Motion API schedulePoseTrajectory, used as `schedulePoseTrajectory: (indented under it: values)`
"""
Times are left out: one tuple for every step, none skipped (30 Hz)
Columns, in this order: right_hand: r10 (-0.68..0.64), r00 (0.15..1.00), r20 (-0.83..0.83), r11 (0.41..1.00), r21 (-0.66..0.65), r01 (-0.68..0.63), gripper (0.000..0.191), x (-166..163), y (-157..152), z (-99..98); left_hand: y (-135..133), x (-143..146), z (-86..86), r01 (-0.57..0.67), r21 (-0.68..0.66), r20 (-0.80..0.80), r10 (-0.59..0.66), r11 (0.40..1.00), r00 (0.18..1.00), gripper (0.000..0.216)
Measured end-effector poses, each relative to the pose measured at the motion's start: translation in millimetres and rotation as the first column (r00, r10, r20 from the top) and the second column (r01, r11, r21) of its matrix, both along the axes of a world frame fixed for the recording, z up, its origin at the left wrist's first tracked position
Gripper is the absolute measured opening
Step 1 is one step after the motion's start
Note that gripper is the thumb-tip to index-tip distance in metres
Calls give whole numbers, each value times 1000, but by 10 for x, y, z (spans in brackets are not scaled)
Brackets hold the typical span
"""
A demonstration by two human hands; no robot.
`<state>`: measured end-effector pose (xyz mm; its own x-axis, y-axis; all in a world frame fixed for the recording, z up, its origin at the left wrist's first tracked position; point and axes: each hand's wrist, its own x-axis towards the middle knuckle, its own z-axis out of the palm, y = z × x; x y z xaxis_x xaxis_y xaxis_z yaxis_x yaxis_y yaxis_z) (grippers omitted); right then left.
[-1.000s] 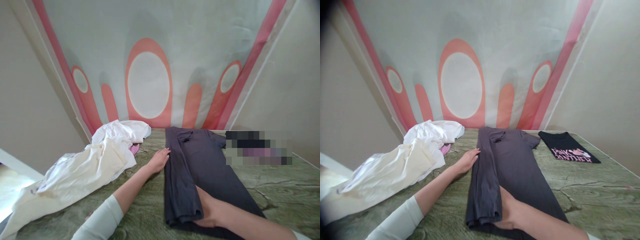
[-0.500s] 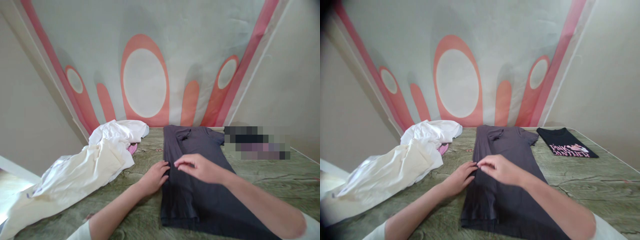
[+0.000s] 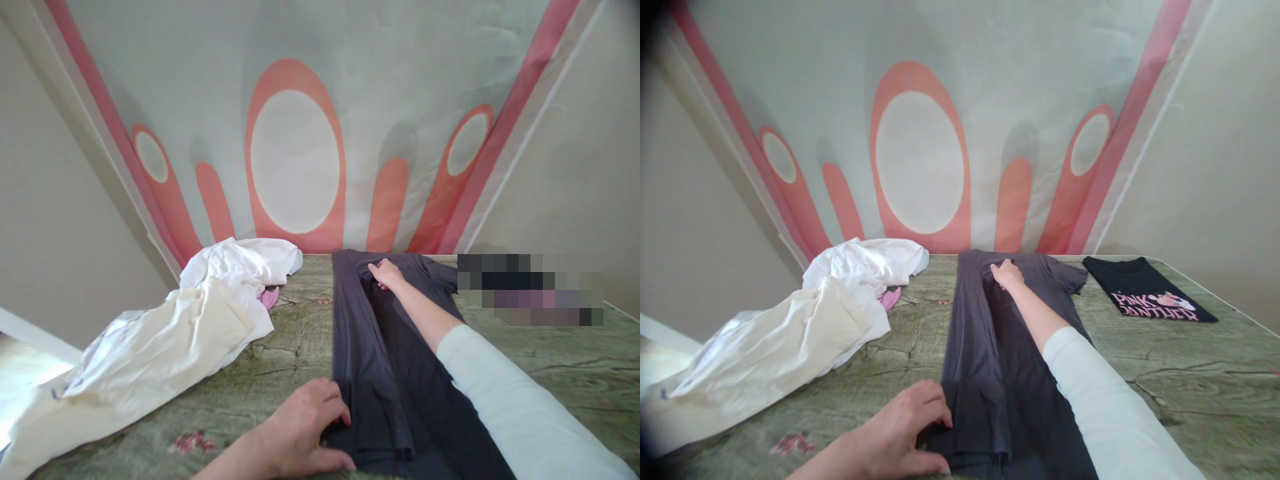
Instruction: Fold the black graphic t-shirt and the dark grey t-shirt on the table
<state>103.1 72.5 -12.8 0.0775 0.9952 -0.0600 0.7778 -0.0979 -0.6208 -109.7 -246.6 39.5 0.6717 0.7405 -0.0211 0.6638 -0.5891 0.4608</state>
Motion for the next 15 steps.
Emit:
schedulePoseTrajectory:
  values:
    - [-7,1000,2,1000,8,7,36,-23,47,-18,-2,-3,-9,11,-7,0,-11,1000,1000,38]
    - [-9,1000,2,1000,19,9,31,-43,89,-28,-8,-5,-15,18,-16,-1,-18,1000,1000,36]
    - [-5,1000,1,999,35,5,24,-58,123,-29,-16,-6,-19,23,-25,-4,-23,999,1000,34]
    - [3,1000,-2,998,59,-3,19,-68,149,-23,-25,-6,-19,24,-33,-7,-24,999,1000,32]
    - [12,1000,-4,996,93,-12,16,-74,164,-11,-33,-5,-17,23,-41,-11,-23,999,1000,30]
    - [23,1000,-6,990,136,-22,15,-74,167,3,-40,-3,-12,19,-48,-16,-20,999,1000,29]
    - [32,999,-6,982,185,-30,17,-68,158,17,-46,0,-4,16,-53,-22,-17,998,1000,27]
    - [39,999,-3,972,232,-38,20,-57,139,26,-50,4,6,15,-57,-26,-16,998,1000,25]
    - [43,999,3,961,274,-43,23,-40,112,27,-52,7,19,15,-58,-29,-17,998,999,24]
    - [44,999,12,951,306,-45,26,-18,79,21,-52,10,31,16,-58,-30,-18,998,999,23]
    - [42,999,22,944,325,-47,26,8,45,6,-50,12,41,16,-57,-31,-18,998,999,22]
    - [39,999,35,943,330,-49,25,37,13,-15,-46,13,44,20,-58,-32,-22,998,999,20]
    - [36,998,50,945,322,-50,22,70,-12,-40,-39,13,38,25,-59,-32,-27,998,999,19]
    - [32,997,65,951,305,-50,18,105,-26,-63,-31,10,19,35,-60,-30,-37,998,999,17]
    - [24,997,79,958,283,-46,15,143,-25,-83,-20,5,-13,50,-60,-26,-52,997,998,16]
